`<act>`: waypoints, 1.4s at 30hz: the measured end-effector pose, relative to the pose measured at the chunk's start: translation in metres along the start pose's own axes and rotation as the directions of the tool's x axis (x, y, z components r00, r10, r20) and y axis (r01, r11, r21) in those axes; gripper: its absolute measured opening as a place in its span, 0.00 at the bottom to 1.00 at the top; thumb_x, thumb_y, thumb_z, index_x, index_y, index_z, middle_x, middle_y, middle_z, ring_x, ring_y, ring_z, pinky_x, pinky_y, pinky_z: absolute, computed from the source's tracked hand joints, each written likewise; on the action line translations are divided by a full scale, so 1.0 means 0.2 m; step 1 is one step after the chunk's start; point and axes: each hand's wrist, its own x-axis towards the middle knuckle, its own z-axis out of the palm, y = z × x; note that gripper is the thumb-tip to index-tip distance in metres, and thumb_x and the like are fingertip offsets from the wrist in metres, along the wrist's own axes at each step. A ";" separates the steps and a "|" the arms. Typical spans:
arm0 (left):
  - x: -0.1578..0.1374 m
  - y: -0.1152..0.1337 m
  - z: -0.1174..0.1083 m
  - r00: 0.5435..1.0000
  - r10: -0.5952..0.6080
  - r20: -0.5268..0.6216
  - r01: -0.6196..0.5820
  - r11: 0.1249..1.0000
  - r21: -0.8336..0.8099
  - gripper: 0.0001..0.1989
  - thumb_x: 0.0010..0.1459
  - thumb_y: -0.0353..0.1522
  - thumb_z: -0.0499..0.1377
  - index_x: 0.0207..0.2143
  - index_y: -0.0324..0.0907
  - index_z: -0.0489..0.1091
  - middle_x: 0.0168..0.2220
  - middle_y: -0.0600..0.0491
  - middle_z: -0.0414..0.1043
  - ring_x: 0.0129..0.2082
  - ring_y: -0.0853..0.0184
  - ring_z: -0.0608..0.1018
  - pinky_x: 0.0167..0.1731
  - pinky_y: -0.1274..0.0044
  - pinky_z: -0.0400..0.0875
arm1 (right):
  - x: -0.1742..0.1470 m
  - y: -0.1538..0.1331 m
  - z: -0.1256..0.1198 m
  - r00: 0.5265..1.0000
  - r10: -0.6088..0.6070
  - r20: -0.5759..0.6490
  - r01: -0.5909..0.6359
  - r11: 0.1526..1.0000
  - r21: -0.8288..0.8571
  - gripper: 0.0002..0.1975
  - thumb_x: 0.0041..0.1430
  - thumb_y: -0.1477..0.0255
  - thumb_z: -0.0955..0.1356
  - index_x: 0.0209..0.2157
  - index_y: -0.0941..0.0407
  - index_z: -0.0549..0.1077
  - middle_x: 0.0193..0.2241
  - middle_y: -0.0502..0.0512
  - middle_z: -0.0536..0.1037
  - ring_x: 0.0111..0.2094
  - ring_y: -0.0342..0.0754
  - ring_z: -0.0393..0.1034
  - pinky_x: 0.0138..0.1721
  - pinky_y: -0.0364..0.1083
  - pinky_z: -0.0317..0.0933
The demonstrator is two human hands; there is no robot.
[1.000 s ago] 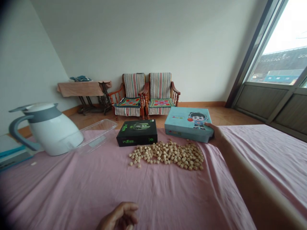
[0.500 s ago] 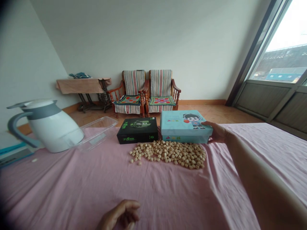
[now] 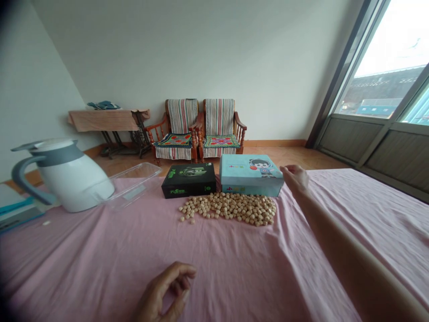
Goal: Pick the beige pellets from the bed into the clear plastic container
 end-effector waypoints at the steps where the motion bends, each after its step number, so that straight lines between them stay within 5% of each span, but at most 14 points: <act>1: 0.04 0.02 -0.02 0.997 0.044 0.062 -0.046 0.998 0.041 0.11 0.58 0.34 0.53 0.42 0.44 0.69 0.36 0.50 0.72 0.33 0.68 0.74 0.36 0.79 0.69 | -0.06 0.00 0.00 0.996 -0.080 -0.050 0.076 0.993 -0.090 0.15 0.47 0.59 0.67 0.27 0.57 0.73 0.25 0.55 0.74 0.32 0.51 0.67 0.41 0.52 0.60; 4: 0.28 0.09 -0.04 0.964 0.204 0.173 -0.233 0.958 0.169 0.13 0.59 0.35 0.53 0.45 0.44 0.68 0.45 0.48 0.70 0.46 0.64 0.71 0.48 0.74 0.66 | -0.25 0.02 0.02 0.958 -0.178 0.223 0.217 0.962 -0.166 0.21 0.54 0.54 0.61 0.29 0.56 0.75 0.29 0.56 0.77 0.35 0.52 0.70 0.40 0.49 0.60; 7: 0.59 0.10 0.03 0.916 0.352 0.193 -0.399 0.855 0.333 0.18 0.58 0.39 0.54 0.49 0.42 0.67 0.51 0.46 0.66 0.52 0.60 0.66 0.55 0.68 0.59 | -0.38 0.06 0.10 0.931 -0.165 0.325 0.271 0.908 -0.318 0.24 0.56 0.52 0.58 0.33 0.55 0.76 0.34 0.57 0.78 0.39 0.53 0.70 0.41 0.49 0.60; 10: 0.84 0.06 0.17 0.910 0.359 0.207 -0.413 0.752 0.514 0.21 0.59 0.42 0.52 0.51 0.40 0.65 0.50 0.44 0.65 0.50 0.59 0.67 0.53 0.67 0.60 | -0.43 0.09 0.18 0.933 -0.127 0.338 0.292 0.817 -0.497 0.27 0.57 0.51 0.56 0.36 0.54 0.76 0.39 0.60 0.76 0.42 0.55 0.68 0.42 0.50 0.59; 14: 0.97 0.00 0.34 0.944 0.281 0.172 -0.318 0.646 0.694 0.24 0.58 0.47 0.49 0.50 0.41 0.66 0.47 0.44 0.64 0.49 0.55 0.65 0.49 0.62 0.61 | -0.45 0.09 0.24 0.942 -0.091 0.323 0.283 0.735 -0.617 0.28 0.56 0.50 0.56 0.37 0.54 0.76 0.39 0.62 0.73 0.45 0.57 0.65 0.45 0.53 0.57; 18: 1.00 -0.02 0.44 0.961 0.246 0.123 -0.255 0.631 0.732 0.20 0.61 0.43 0.47 0.49 0.41 0.65 0.46 0.44 0.64 0.49 0.54 0.64 0.48 0.58 0.59 | -0.48 0.09 0.27 0.949 -0.074 0.306 0.270 0.694 -0.667 0.27 0.54 0.48 0.58 0.41 0.53 0.74 0.43 0.62 0.70 0.47 0.59 0.62 0.45 0.55 0.55; 23: 1.00 -0.03 0.43 0.962 0.246 0.116 -0.250 0.634 0.732 0.16 0.61 0.39 0.47 0.44 0.40 0.67 0.46 0.44 0.64 0.47 0.54 0.65 0.47 0.58 0.59 | -0.53 0.07 0.28 0.893 -0.093 0.441 0.374 0.698 -0.611 0.22 0.55 0.55 0.60 0.46 0.51 0.71 0.43 0.59 0.71 0.46 0.57 0.62 0.44 0.52 0.54; 34: 0.77 -0.04 0.26 0.922 0.324 0.213 -0.377 0.619 0.689 0.14 0.61 0.35 0.48 0.45 0.40 0.66 0.46 0.46 0.66 0.47 0.59 0.65 0.49 0.65 0.59 | -0.77 -0.04 0.35 0.712 -0.233 0.662 0.587 0.714 -0.380 0.15 0.57 0.73 0.59 0.43 0.53 0.71 0.44 0.56 0.73 0.47 0.51 0.63 0.49 0.48 0.50; 42: 0.54 -0.09 0.07 0.903 0.377 0.207 -0.422 0.687 0.592 0.15 0.63 0.37 0.47 0.48 0.42 0.65 0.46 0.47 0.67 0.47 0.60 0.68 0.48 0.67 0.62 | -0.98 -0.15 0.39 0.592 -0.354 0.725 0.651 0.740 -0.170 0.15 0.55 0.73 0.62 0.44 0.56 0.73 0.41 0.58 0.75 0.45 0.50 0.65 0.47 0.47 0.55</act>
